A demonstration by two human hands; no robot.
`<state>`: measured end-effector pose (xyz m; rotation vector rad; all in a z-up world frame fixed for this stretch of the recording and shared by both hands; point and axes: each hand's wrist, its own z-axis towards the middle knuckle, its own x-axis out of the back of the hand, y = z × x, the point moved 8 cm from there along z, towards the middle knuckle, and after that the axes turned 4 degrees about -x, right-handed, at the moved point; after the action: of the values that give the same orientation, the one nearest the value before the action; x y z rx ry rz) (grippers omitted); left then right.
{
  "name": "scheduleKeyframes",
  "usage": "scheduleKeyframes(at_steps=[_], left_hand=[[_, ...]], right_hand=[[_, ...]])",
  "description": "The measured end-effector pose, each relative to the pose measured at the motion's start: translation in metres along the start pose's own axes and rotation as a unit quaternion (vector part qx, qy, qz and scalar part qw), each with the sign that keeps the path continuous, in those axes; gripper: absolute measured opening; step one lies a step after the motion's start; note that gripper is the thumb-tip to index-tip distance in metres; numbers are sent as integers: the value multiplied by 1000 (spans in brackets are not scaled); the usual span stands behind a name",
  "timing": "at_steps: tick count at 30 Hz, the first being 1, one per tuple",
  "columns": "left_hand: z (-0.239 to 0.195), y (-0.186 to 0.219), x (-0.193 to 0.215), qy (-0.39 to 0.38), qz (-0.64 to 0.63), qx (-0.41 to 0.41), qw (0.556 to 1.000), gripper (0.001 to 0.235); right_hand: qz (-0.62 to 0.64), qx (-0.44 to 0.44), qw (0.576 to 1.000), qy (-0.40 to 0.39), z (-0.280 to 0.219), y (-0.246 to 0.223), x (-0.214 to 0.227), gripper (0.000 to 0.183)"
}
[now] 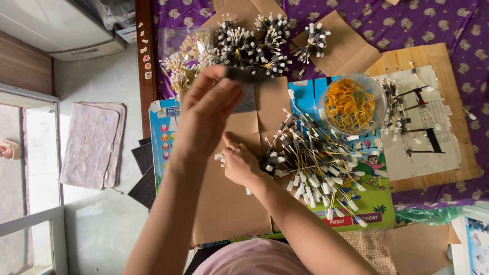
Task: The person repeatedly picks up small electronic components with wires and black foam pieces from a pile on a table. They slide the foam onto the wires and place the assembled items into a cardboard box. The task continues with the person handling the components and foam pieces by hand.
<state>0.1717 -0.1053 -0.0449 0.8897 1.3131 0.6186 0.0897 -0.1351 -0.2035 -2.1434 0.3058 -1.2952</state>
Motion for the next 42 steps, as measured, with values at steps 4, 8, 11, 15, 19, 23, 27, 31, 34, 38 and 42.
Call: scheduleKeyframes(at_steps=[4,8,11,15,19,23,27,31,34,38,42], left_hand=[[-33,24,13,21,-36,-12,999,23],[-66,32,26,18,11,29,999,54],[-88,31,38,18,63,62,996,69],[-106,20,42,25,82,92,992,70],[-114,14,25,-2,121,112,986,66],[-122,15,3,-104,211,120,965,47],[-145,8,-32,-282,184,138,931,38],[-157,-16,-43,-310,186,248,899,49],[-161,-34,-30,-295,178,278,897,56],[-168,-68,5,-281,295,316,857,64],[-179,-80,-8,-296,196,388,850,82]], right_hand=[[101,-66,993,-8,-10,8,-3,17],[204,-70,974,72,-64,2,76,10],[269,-240,927,104,-114,47,117,17],[99,-372,916,116,-165,124,100,17],[37,-422,903,71,-162,137,62,30],[102,-383,911,114,-171,131,71,34],[503,-195,842,17,-180,78,76,25],[516,-203,832,32,-186,64,68,20],[508,-251,824,22,-196,69,61,32],[519,-149,837,82,-199,60,97,11],[455,-201,866,56,-197,71,90,18]])
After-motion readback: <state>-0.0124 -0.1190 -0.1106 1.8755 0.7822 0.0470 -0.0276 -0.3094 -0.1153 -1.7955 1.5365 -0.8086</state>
